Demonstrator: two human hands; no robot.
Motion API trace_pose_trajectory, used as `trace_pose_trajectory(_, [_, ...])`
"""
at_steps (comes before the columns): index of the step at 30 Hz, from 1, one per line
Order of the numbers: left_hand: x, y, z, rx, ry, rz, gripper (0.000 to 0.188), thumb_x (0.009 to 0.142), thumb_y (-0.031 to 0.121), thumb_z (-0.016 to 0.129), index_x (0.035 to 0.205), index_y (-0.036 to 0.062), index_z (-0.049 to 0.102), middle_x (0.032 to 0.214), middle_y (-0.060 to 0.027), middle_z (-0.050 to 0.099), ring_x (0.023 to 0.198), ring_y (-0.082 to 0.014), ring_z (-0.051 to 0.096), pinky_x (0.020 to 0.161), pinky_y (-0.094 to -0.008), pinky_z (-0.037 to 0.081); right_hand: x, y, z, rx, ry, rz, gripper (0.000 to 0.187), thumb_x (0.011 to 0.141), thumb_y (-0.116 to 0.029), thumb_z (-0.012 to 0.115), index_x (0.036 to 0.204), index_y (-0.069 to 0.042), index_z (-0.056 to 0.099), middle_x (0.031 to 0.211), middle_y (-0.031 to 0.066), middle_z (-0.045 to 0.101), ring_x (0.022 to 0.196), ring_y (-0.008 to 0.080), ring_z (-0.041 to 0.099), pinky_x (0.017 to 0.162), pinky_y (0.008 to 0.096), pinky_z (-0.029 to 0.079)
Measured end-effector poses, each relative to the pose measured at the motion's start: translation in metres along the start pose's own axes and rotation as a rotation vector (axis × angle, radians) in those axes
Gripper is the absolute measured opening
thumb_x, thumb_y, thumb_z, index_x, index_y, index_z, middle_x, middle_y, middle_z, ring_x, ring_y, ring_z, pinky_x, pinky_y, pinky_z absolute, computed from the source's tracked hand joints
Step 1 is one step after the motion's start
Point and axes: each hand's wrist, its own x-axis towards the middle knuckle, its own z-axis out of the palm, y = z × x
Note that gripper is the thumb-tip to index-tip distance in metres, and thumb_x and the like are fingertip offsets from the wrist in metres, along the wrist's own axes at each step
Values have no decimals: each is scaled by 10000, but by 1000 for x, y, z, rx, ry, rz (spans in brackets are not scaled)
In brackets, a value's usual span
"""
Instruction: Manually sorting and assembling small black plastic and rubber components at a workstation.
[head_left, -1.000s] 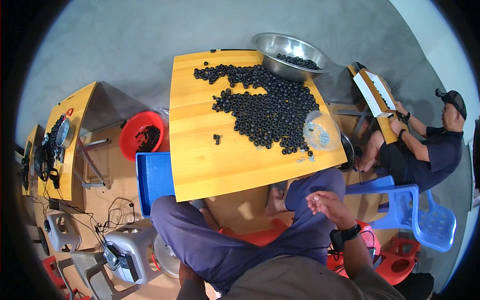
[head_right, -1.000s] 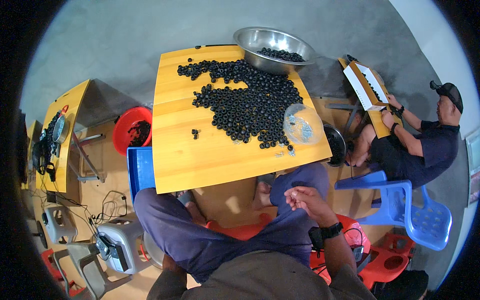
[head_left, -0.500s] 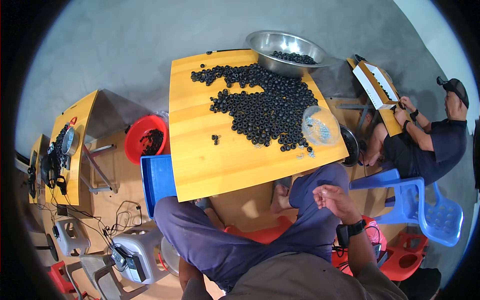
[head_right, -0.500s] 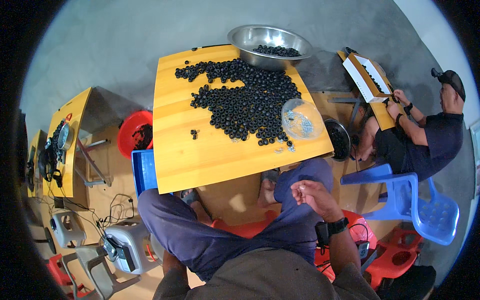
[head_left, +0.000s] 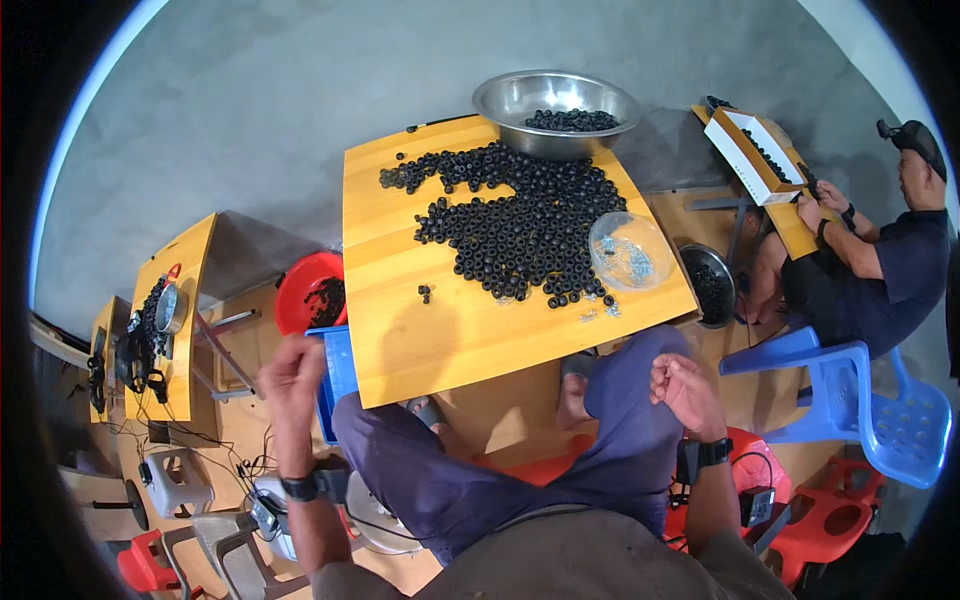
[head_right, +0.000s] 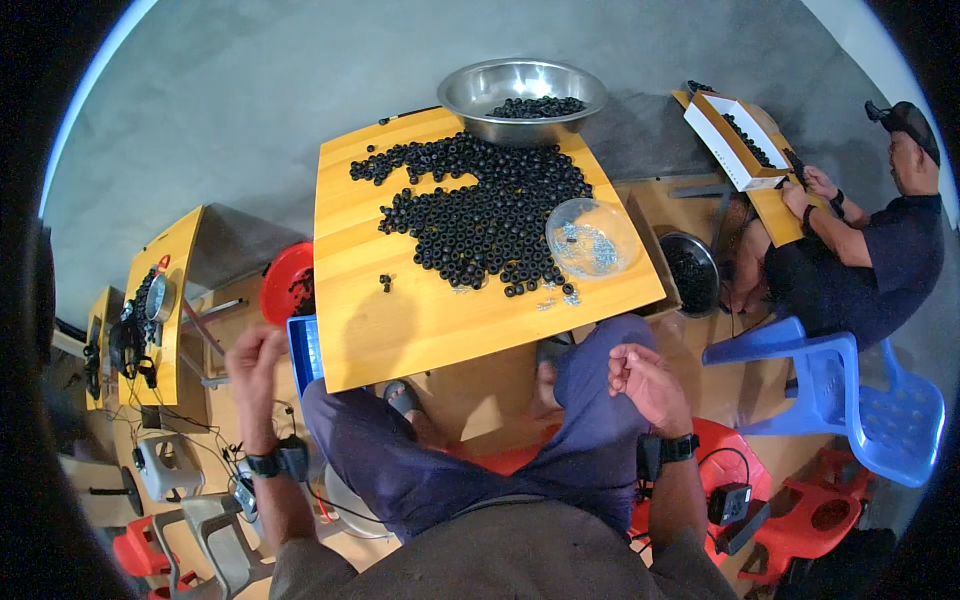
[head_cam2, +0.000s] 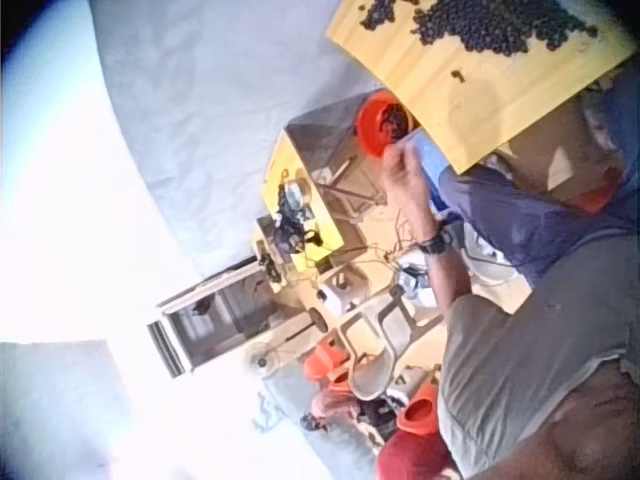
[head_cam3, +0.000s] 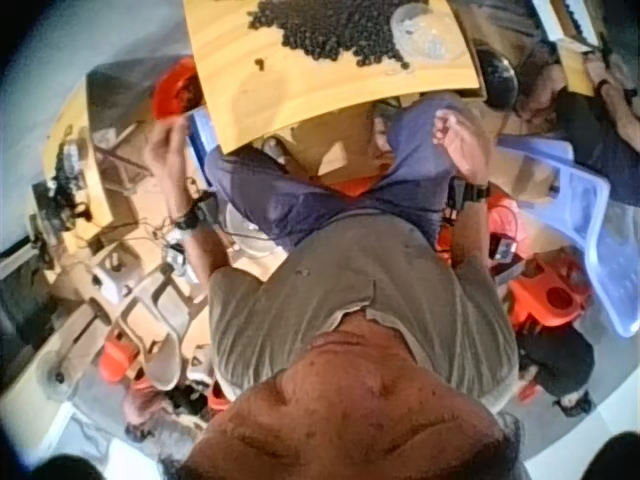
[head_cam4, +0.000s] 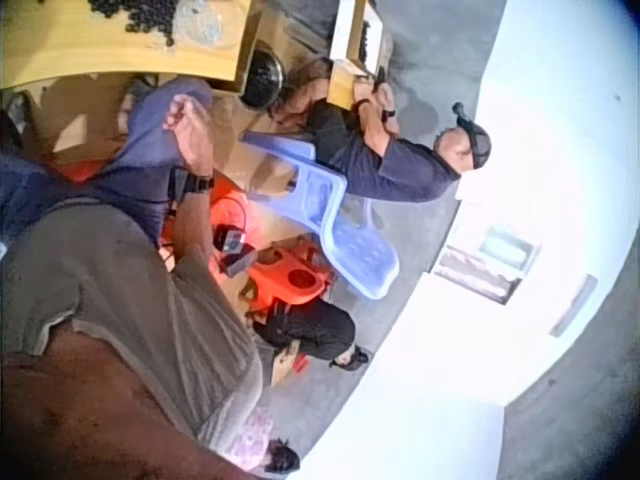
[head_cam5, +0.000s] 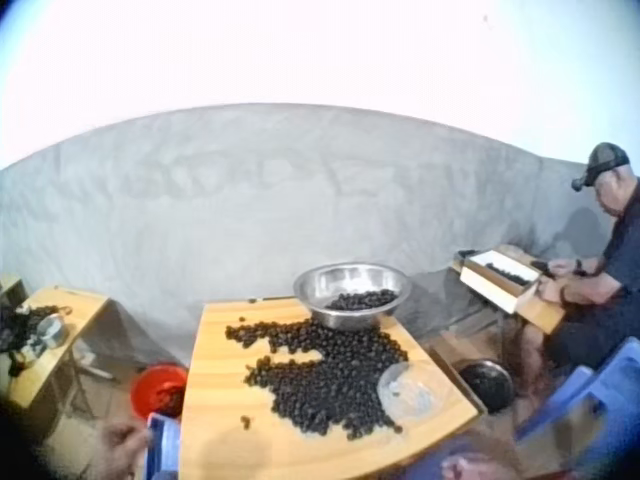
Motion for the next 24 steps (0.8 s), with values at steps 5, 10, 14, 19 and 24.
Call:
trace_pose_trajectory(5, [36, 32, 88, 631, -249, 249, 168, 793, 160, 761, 892, 29, 724, 767, -147, 694, 709, -302, 692, 655, -387, 538, -4, 3, -1, -44, 42, -31, 252, 1029, -203, 550, 1138, 7, 635, 891, 74, 614, 767, 183, 601, 707, 346, 524])
trace_pose_trajectory(10, [65, -28, 131, 808, -158, 124, 270, 777, 249, 780, 891, 10, 730, 789, -149, 722, 735, -313, 710, 673, -401, 554, -8, 8, -12, -2, 64, -67, 245, 1027, -200, 555, 1122, 11, 635, 878, 78, 616, 756, 182, 604, 697, 349, 529])
trace_pose_trajectory(14, [61, -36, 151, 852, -88, 26, 266, 769, 269, 767, 879, 30, 732, 841, -159, 727, 801, -347, 702, 752, -447, 547, -6, 10, -21, 75, 32, -72, 247, 1024, -205, 563, 1124, 11, 630, 876, 80, 616, 741, 186, 604, 691, 357, 532])
trace_pose_trajectory(19, [53, -51, 156, 671, -7, 64, 217, 782, 242, 762, 836, 36, 722, 818, -145, 710, 763, -327, 691, 728, -429, 545, 0, 13, -24, 87, -24, -64, 250, 1024, -208, 563, 1133, 7, 629, 876, 83, 618, 744, 192, 609, 693, 365, 535])
trace_pose_trajectory(24, [40, -49, 168, 587, -67, 149, 166, 789, 193, 763, 823, 38, 717, 775, -122, 687, 714, -298, 681, 678, -406, 541, 4, 14, -21, 119, -47, -55, 248, 1026, -208, 559, 1137, 1, 634, 881, 90, 623, 759, 198, 617, 708, 374, 538])
